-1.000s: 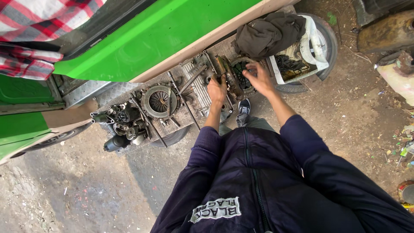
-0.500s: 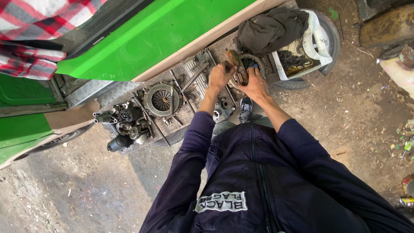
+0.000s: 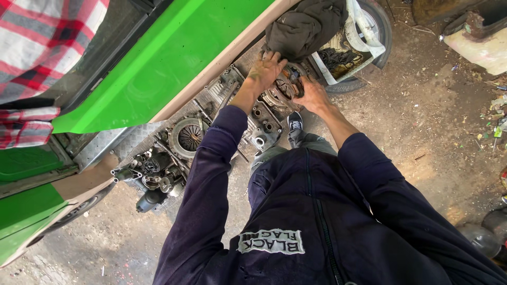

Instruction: The person scrubs a circular metal clutch plate with a wire brush, then wipes it with a dark cloth. The person repeats the scrubbing and wiping on the same part, handling it with both hands throughout.

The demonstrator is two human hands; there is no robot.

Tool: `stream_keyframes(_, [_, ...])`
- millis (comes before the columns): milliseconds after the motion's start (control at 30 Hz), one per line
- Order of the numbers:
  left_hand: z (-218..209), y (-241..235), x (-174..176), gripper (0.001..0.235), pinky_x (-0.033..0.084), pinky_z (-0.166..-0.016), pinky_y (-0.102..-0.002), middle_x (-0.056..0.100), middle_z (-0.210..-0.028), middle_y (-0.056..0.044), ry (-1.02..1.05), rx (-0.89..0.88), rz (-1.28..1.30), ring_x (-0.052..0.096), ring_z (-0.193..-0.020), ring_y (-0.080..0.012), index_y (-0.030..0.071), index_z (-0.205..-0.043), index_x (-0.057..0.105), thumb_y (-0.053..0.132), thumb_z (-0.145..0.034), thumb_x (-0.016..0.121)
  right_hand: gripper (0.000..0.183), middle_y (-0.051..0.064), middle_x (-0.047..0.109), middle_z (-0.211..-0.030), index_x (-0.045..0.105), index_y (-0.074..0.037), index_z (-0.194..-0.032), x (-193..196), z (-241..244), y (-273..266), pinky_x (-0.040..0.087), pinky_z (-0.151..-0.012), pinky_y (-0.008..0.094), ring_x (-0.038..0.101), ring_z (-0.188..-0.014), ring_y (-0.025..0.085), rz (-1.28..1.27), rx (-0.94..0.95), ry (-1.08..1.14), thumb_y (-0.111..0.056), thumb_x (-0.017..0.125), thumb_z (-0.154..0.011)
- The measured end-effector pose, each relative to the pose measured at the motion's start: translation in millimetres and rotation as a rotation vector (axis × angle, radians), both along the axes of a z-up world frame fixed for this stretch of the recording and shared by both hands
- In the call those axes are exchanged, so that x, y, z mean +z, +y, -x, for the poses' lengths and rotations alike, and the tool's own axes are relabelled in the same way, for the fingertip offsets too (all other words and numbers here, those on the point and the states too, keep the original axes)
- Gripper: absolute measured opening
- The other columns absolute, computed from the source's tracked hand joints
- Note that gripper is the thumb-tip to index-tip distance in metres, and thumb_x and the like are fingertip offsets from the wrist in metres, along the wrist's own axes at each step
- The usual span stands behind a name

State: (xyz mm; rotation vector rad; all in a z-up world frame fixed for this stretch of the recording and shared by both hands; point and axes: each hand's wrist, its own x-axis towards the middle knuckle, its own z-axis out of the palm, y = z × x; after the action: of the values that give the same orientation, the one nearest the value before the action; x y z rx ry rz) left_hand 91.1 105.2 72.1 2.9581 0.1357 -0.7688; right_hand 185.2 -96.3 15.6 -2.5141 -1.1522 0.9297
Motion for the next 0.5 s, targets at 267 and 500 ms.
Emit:
stream_keyframes(267, [-6,5,-5,0.087,0.020,-0.123,-0.050,0.016,-0.168,-0.011,-0.022,-0.111,-0.132,0.023,-0.153,-0.0284,0.020,-0.163,0.016,0.024,-0.094,0.069,0.104,0.029,0.029,-0.161,0.028,0.000,-0.156,-6,-8,7,0.041,-0.113,0.053,0.045,-0.138,0.047,0.072,0.029,0.008,-0.041,0.084,-0.079])
stream_keyframes(500, [-14,10,-28,0.073,0.033,-0.118,-0.043,0.021,-0.168,-0.006,-0.107,-0.192,-0.243,0.030,-0.151,-0.0251,0.023,-0.159,0.034,0.007,-0.094,0.064,0.108,0.030,0.015,-0.163,0.019,-0.001,-0.159,-11,0,17,0.041,-0.111,0.051,0.035,-0.143,0.048,0.116,0.000,-0.015,-0.045,0.081,-0.082])
